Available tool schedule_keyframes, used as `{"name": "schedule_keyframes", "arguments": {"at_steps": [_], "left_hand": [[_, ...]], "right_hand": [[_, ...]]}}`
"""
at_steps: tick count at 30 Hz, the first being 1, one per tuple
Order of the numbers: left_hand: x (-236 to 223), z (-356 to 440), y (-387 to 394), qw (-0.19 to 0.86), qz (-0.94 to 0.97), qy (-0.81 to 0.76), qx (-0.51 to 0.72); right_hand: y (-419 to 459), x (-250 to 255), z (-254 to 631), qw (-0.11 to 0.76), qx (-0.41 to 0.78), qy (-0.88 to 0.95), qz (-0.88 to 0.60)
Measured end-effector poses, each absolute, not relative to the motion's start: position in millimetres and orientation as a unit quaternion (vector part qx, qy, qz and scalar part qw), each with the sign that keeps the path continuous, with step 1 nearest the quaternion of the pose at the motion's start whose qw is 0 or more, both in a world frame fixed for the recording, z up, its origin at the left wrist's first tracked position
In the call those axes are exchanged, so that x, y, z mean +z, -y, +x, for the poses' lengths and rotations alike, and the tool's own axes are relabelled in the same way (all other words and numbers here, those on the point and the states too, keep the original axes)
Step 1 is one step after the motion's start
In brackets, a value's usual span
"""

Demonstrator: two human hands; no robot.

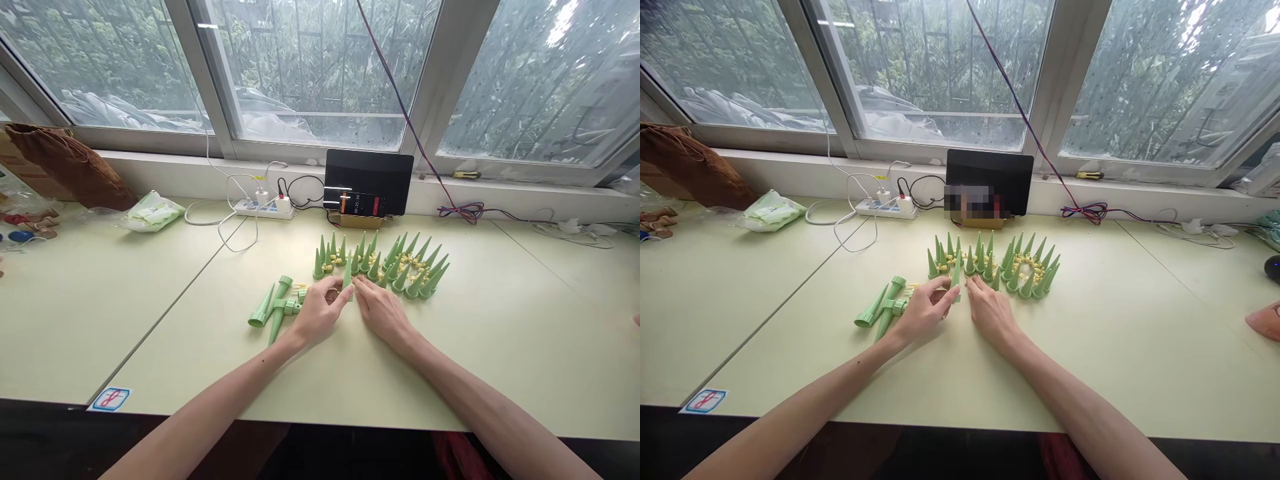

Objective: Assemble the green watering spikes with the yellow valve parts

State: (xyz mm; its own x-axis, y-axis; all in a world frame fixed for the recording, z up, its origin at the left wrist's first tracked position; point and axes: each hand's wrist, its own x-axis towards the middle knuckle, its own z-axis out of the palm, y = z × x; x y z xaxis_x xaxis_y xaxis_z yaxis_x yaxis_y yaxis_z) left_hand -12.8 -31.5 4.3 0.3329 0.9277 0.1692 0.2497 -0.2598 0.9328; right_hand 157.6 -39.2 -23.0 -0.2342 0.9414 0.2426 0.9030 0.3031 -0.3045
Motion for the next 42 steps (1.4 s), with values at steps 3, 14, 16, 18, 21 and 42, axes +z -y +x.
{"name": "schedule_keyframes", "arguments": {"at_steps": [3,14,16,18,21,42], "left_hand": [[3.1,-13.2,31.1,0.431,0.694,-0.423,0.392],[0.0,-14.0,29.0,0.416,0.697,-0.427,0.399],[0.4,-13.9,28.9,0.414,0.697,-0.428,0.401],[0.6,-14.0,28.7,0.413,0.696,-0.431,0.399],[-0.3,-14.5,28.2,0.417,0.693,-0.435,0.396],[2.4,-12.7,26.3,0.537,0.629,-0.405,0.390]], "right_hand": [[40.6,-20.6,157.8,0.214,0.064,0.785,-0.577],[43.8,-24.0,161.0,0.236,0.072,0.795,-0.554],[42.9,-25.4,161.2,0.204,0.061,0.779,-0.589],[42.2,-25.8,161.3,0.180,0.056,0.772,-0.607],[41.9,-25.0,161.3,0.174,0.052,0.775,-0.605],[41.5,-28.9,167.4,0.192,0.065,0.775,-0.599]]}}
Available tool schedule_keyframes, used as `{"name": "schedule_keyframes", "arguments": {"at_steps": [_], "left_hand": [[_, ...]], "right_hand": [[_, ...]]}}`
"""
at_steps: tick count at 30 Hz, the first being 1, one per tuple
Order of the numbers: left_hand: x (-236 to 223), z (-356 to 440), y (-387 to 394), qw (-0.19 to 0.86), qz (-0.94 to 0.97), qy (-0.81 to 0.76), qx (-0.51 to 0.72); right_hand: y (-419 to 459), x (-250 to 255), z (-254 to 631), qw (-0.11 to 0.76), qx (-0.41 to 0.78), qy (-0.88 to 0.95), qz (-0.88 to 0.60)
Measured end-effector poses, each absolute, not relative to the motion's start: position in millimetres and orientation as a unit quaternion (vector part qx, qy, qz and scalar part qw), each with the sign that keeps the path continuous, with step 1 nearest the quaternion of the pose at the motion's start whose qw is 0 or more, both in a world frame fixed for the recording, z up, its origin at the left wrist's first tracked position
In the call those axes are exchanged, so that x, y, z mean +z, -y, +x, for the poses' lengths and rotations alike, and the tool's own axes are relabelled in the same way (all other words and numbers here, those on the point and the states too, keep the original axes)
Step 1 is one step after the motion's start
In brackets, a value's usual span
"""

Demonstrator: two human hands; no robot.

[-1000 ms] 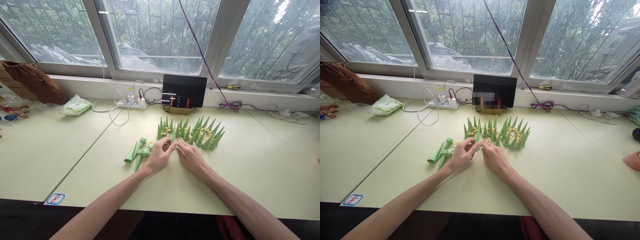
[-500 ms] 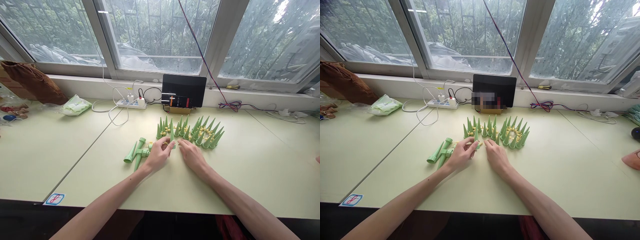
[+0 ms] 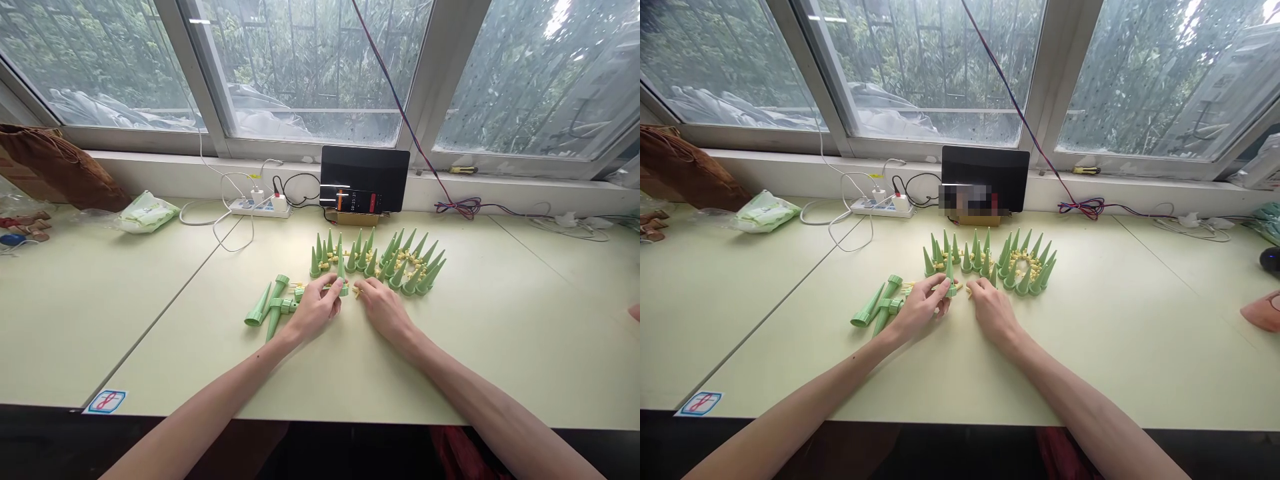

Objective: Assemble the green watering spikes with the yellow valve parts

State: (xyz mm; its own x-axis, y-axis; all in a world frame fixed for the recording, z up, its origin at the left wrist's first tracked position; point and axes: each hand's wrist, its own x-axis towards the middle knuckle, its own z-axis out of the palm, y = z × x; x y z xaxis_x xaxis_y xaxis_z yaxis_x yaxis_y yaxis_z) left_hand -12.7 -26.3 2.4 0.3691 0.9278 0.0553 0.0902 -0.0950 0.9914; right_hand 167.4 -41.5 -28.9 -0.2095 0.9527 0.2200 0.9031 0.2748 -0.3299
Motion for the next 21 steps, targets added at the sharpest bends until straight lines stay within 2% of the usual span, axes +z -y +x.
{"name": "schedule_keyframes", "arguments": {"at_steps": [9,14,21], "left_hand": [[-0.1,-13.1,25.8,0.523,0.645,-0.407,0.382],[-1.0,-12.1,28.4,0.479,0.667,-0.416,0.389],[0.0,-10.9,31.0,0.456,0.680,-0.421,0.391]], "right_hand": [[42.1,-26.9,167.1,0.182,0.083,0.784,-0.587],[43.3,-24.2,166.6,0.160,0.096,0.785,-0.591],[43.9,-24.3,164.8,0.172,0.103,0.776,-0.598]]}}
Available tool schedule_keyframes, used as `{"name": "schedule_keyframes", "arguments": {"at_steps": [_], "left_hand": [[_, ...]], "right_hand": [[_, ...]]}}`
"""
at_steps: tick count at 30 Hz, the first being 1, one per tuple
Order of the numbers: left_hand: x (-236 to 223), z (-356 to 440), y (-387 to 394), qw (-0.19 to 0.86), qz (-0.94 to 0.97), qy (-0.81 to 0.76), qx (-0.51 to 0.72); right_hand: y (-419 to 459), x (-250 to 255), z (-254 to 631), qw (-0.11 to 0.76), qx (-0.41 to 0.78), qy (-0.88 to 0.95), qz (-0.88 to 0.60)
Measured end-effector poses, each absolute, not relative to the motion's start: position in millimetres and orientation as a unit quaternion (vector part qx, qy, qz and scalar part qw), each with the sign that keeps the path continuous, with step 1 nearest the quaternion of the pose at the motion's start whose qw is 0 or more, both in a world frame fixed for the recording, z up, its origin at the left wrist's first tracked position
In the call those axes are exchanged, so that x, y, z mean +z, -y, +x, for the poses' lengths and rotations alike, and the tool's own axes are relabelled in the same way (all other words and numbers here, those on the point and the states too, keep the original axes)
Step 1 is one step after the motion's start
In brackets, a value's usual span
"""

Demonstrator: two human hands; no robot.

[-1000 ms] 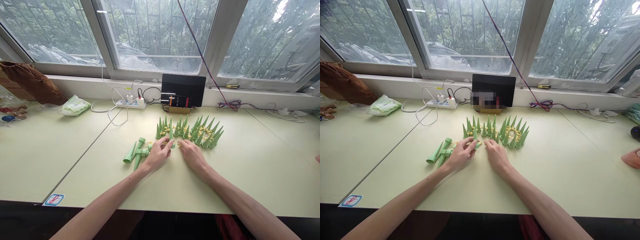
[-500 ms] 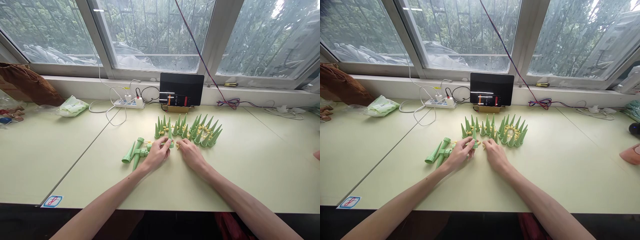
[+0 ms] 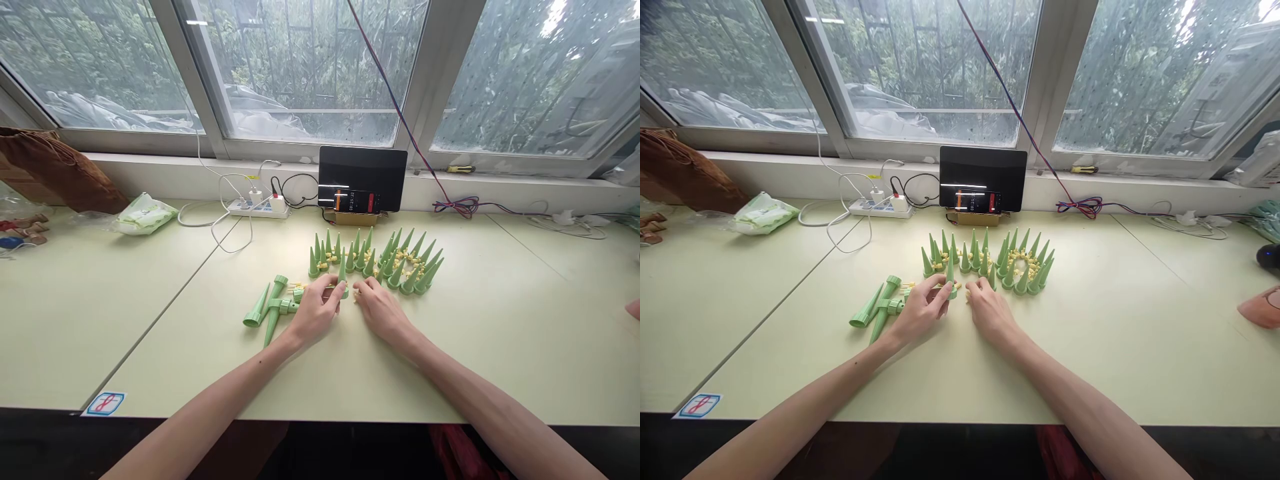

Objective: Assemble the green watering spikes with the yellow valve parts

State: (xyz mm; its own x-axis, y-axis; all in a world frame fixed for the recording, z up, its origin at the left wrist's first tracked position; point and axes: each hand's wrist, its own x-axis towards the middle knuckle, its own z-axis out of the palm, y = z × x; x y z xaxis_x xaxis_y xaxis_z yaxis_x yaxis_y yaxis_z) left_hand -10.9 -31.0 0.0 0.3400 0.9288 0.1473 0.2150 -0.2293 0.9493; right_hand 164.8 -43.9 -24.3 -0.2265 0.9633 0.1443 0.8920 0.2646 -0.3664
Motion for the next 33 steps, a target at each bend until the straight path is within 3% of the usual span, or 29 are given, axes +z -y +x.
{"name": "schedule_keyframes", "arguments": {"at_steps": [33], "left_hand": [[-2,-13,30,0.438,0.674,-0.424,0.417]], "right_hand": [[53,-12,161,0.085,0.106,0.763,-0.632]]}}
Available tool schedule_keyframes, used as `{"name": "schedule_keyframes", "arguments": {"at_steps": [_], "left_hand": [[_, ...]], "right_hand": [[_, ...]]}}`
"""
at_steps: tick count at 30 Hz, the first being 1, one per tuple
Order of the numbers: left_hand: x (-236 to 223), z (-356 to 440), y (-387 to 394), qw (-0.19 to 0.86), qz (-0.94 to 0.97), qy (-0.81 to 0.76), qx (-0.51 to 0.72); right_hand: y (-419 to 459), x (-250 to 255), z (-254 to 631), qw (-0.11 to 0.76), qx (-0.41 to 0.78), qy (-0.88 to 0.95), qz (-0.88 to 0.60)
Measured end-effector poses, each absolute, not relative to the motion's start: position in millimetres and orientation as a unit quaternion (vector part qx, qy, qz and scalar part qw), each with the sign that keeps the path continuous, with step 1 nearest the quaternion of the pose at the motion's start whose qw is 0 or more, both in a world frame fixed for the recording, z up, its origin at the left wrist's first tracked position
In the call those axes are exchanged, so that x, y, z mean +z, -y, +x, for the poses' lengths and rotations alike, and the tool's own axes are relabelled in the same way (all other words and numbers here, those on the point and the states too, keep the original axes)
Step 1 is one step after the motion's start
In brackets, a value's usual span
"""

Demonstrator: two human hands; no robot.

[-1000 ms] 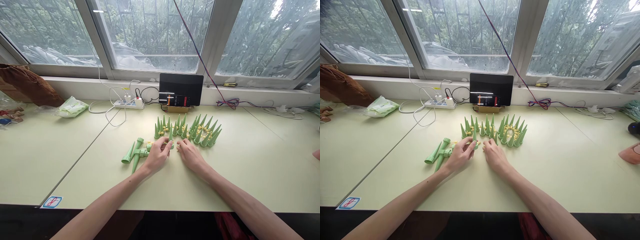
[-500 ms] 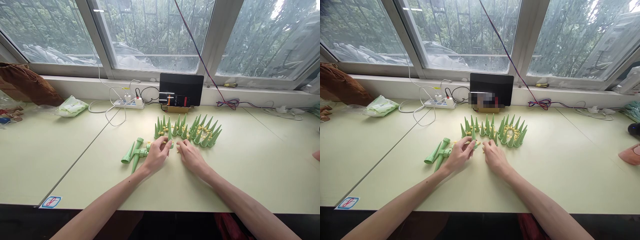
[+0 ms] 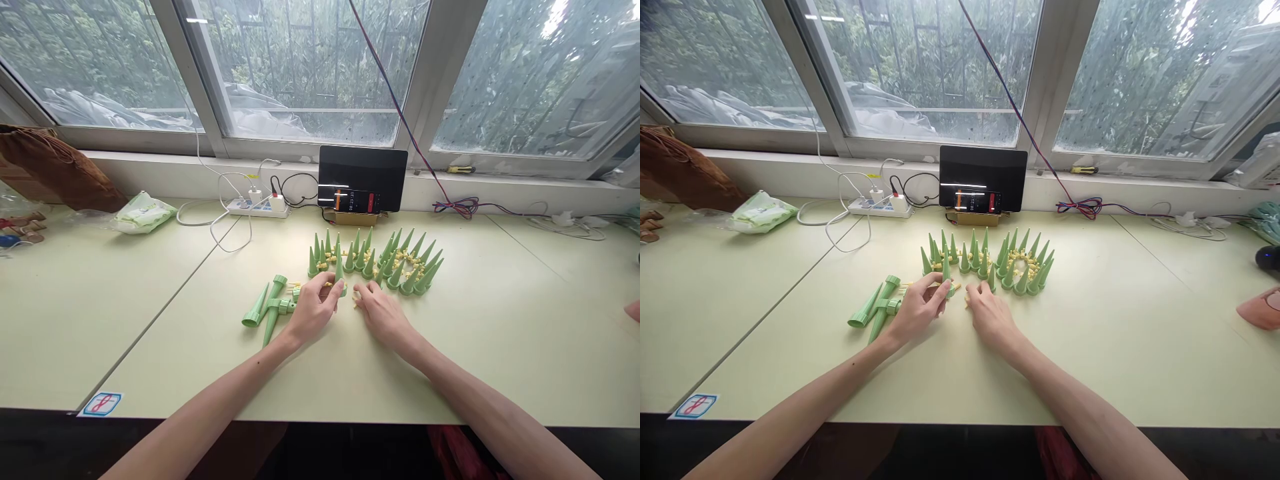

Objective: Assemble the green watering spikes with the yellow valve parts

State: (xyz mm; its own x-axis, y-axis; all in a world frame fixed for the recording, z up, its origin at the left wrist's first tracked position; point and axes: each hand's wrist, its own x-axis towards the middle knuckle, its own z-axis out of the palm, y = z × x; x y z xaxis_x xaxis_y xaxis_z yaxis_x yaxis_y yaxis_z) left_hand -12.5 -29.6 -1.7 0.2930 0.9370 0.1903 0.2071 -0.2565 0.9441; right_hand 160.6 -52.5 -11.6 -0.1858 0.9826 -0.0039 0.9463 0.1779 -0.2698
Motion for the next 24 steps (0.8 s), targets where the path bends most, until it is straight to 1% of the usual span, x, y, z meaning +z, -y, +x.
{"name": "schedule_keyframes", "arguments": {"at_steps": [14,24], "left_hand": [[-2,-12,30,0.434,0.673,-0.425,0.423],[-1,-12,30,0.428,0.681,-0.425,0.415]], "right_hand": [[55,-13,162,0.159,0.123,0.750,-0.630],[59,-5,162,0.109,0.138,0.757,-0.629]]}}
